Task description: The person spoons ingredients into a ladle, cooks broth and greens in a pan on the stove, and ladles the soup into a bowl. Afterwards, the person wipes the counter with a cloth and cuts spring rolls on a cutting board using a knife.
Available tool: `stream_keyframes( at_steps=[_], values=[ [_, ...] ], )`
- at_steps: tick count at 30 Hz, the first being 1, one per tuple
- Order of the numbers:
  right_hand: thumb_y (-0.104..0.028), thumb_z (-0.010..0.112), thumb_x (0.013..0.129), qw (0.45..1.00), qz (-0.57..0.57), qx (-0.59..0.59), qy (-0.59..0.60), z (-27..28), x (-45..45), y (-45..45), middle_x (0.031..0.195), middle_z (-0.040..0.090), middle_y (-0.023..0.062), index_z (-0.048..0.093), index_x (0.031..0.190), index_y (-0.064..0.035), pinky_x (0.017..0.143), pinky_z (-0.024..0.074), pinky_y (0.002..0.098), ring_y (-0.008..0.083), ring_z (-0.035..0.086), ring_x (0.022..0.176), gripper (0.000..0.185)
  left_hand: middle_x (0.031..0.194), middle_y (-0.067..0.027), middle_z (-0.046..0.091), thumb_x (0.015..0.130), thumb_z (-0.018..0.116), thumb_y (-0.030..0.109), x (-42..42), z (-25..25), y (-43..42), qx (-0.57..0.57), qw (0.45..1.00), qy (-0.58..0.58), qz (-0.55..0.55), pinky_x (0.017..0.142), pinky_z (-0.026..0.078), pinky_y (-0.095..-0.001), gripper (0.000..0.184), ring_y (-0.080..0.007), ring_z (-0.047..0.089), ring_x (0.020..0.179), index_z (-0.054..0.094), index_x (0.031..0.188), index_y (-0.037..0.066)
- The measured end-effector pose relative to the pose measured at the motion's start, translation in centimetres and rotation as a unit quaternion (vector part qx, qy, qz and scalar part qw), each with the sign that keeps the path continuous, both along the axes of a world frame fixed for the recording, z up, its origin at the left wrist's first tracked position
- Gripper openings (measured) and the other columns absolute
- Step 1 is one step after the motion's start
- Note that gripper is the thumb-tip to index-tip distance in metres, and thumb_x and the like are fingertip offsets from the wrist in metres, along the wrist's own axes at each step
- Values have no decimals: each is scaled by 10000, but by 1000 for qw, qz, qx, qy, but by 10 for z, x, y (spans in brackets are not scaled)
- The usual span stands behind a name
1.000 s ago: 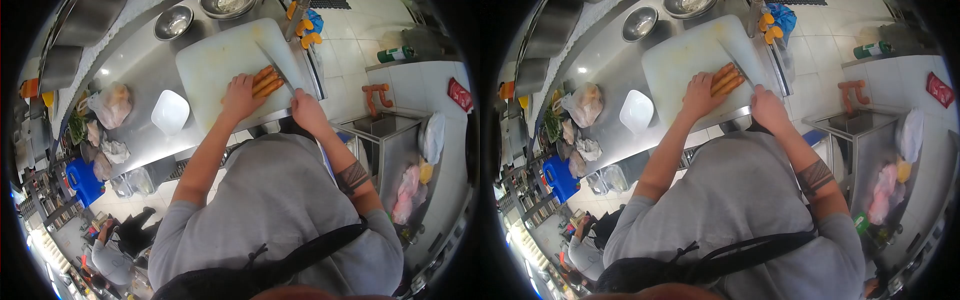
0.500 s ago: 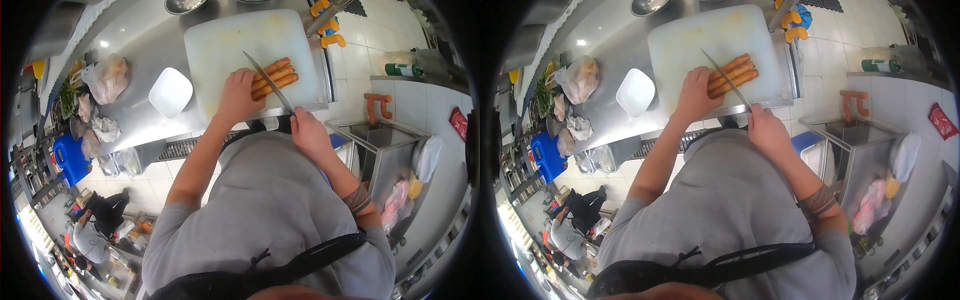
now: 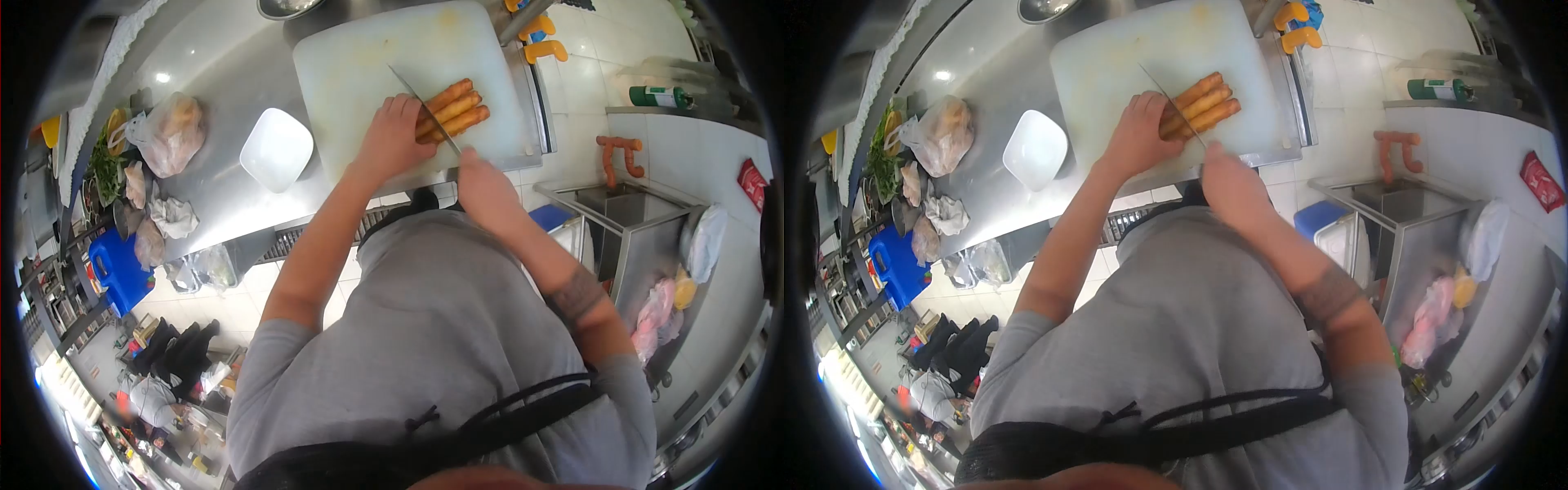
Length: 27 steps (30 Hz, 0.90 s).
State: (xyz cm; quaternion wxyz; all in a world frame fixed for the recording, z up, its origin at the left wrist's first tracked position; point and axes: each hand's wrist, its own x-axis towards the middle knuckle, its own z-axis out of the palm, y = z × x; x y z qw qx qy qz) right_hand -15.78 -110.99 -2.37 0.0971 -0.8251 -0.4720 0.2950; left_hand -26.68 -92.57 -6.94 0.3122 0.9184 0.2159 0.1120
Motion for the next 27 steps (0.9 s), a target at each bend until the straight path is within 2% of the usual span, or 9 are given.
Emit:
stream_keyframes(
  at_steps=[2,6,10,12,16,18,20,23,27],
  values=[
    [-78,467,949,1000,-9,24,-6,-25,-2,27,907,680,272,472,1083,28,746,563,538,448,693,864,171,1181,-157,577,693,822,232,-3,0,2,-11,1000,20,-4,997,465,-446,593,-358,538,1123,559,1175,5],
    [-83,481,947,999,4,52,-14,-31,6,45,901,679,273,469,1081,25,742,563,539,450,692,876,172,1239,-166,567,708,847,275,-4,1,2,-17,1000,16,-2,1019,458,-454,652,-362,529,1157,551,1218,-3],
    [-78,499,938,999,4,32,-9,1,17,45,891,674,281,473,1076,21,760,551,549,465,683,870,172,1268,-165,556,714,852,285,-21,24,-2,-11,998,-8,56,1023,459,-447,651,-360,526,1176,554,1221,6],
    [-76,504,935,999,-4,32,-7,22,12,30,892,672,285,476,1074,19,767,546,552,470,680,865,171,1243,-166,544,712,839,265,-35,27,-5,33,997,-2,63,1003,471,-434,663,-360,527,1160,543,1244,3],
    [-75,495,936,999,26,-29,3,57,1,-5,880,670,286,481,1060,21,780,533,568,480,676,858,157,1232,-165,542,715,834,274,-41,16,-5,-29,996,49,64,994,475,-424,654,-359,525,1152,547,1237,5],
    [-81,489,939,997,36,-62,6,62,-5,-20,876,669,285,482,1056,19,777,531,574,482,675,856,154,1195,-146,554,717,847,278,-40,12,-6,-12,997,23,72,984,483,-431,588,-355,532,1158,561,1169,33],
    [-146,446,1016,998,38,-57,-5,64,-8,-33,818,646,286,460,1013,3,694,487,598,494,642,775,149,1191,-144,554,717,845,275,-41,19,-7,-9,997,31,74,975,486,-431,579,-353,534,1151,563,1161,33],
    [-83,470,936,993,36,-111,21,73,-9,-38,875,665,288,481,1047,22,758,531,578,487,674,833,153,1180,-140,557,716,841,268,-42,20,-8,-12,996,38,74,963,490,-435,563,-353,538,1137,565,1147,34],
    [-85,455,941,991,45,-121,34,69,-10,-41,884,664,291,478,1056,23,759,528,582,485,673,834,160,1154,-143,565,711,834,252,-41,17,-5,-18,997,28,62,960,489,-441,546,-361,546,1117,565,1130,28]
  ],
)
